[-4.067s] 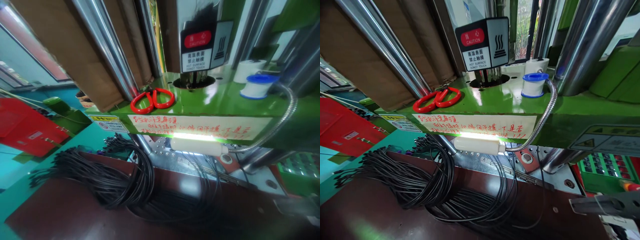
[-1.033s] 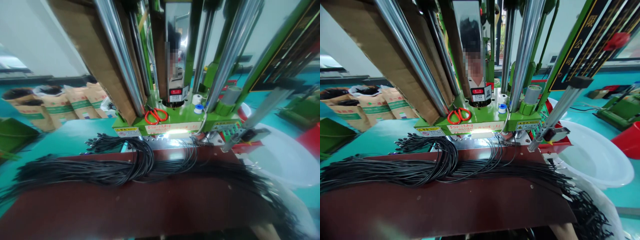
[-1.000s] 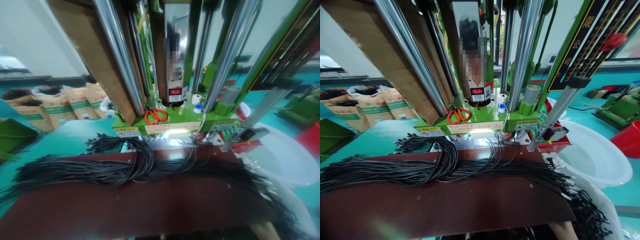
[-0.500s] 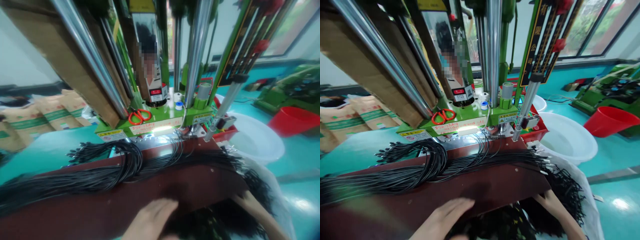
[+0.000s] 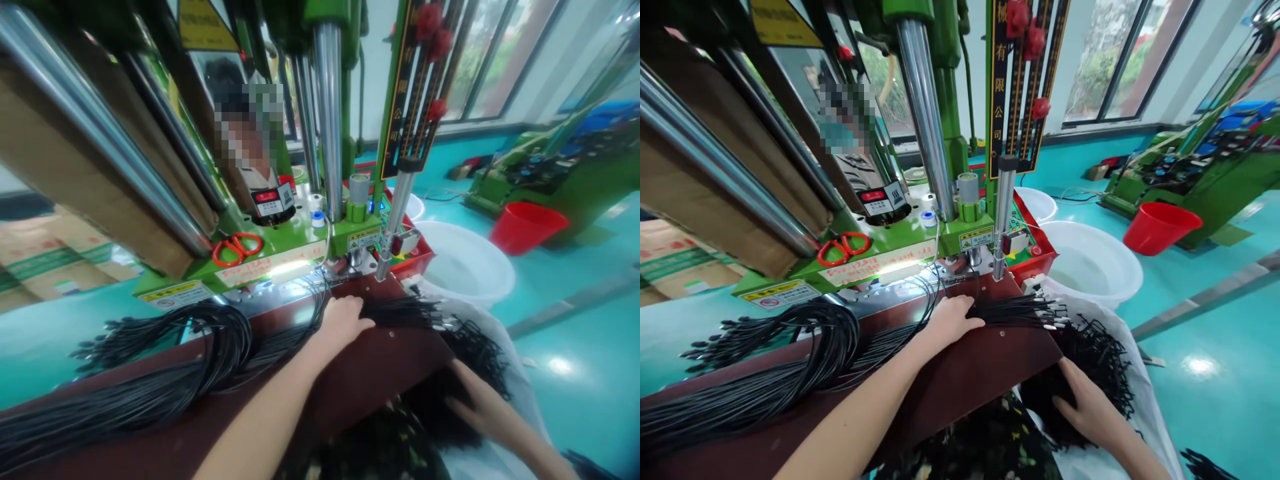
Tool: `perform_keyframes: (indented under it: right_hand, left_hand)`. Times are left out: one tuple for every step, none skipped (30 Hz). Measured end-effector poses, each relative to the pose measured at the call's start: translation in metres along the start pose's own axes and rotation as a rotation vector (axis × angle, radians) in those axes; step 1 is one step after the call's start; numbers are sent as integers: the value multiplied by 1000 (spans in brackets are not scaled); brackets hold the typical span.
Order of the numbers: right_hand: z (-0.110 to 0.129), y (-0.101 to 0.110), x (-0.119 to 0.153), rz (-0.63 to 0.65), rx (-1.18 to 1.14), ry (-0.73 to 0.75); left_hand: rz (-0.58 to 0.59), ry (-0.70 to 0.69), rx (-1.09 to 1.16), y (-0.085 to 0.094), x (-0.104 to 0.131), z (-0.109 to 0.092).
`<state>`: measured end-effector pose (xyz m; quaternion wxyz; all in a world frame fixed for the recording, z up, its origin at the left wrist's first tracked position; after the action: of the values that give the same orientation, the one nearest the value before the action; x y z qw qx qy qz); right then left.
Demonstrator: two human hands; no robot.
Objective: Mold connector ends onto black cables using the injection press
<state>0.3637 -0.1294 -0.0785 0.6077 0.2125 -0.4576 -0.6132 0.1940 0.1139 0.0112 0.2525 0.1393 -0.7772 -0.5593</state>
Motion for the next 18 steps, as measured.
perform_keyframes:
  right_hand:
    - [1,2,2,3,18,5]
    - [2,4,4,4,34,14]
    - [3,6,6,2,46,22]
    - [4,8,7,3,55,30]
    - [5,11,9,6,63,33]
    - [5,13,11,12,72,32]
    - [6,16,13,20,82,27]
    - [7,19,15,29,92,21]
    - [10,22,18,39,101,19]
    - [15,25,20,46,109,24]
    - [22,29,22,51,114,34]
    - [30,32,23,56,116,52]
    - [41,35,24,56,115,77]
    - [52,39,24,56,110,109]
    - [64,41,23,56,101,149]
    - [76,43,22,53,92,191]
    - [87,45,20,43,82,231]
    - [97,45,18,30,73,267]
  left_hand:
    - [-25,-33,21,3,3,1]
    - [-69,-63,44,6,7,1]
    - [-123,-92,77,8,12,1]
    - [-174,-120,127,11,17,1]
    - [-221,-147,199,13,23,0]
    - [-258,-174,294,15,28,0]
    - [-286,-199,406,17,34,1]
    - [-304,-220,521,19,39,2]
    - [-305,-237,621,21,44,3]
    - [-293,-249,693,23,48,4]
    - [-276,-256,731,23,51,5]
    - [-264,-257,735,23,52,5]
    - [-265,-259,709,22,53,6]
    - [-287,-261,653,20,53,5]
    - [-331,-260,571,18,52,5]
    - [-385,-260,470,15,50,3]
    - [-433,-259,363,12,48,2]
    - [-469,-253,266,9,45,0]
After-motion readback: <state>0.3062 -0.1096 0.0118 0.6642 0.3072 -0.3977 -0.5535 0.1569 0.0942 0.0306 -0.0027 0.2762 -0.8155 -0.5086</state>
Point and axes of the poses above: each hand's wrist, its own x-axis away from the middle knuckle, its own y-axis out of the back of the hand, z = x × y, the point moved 2 cm from there along -x, towards the middle knuckle, and after that the axes turned 14 degrees about z, right-handed, at the moved point
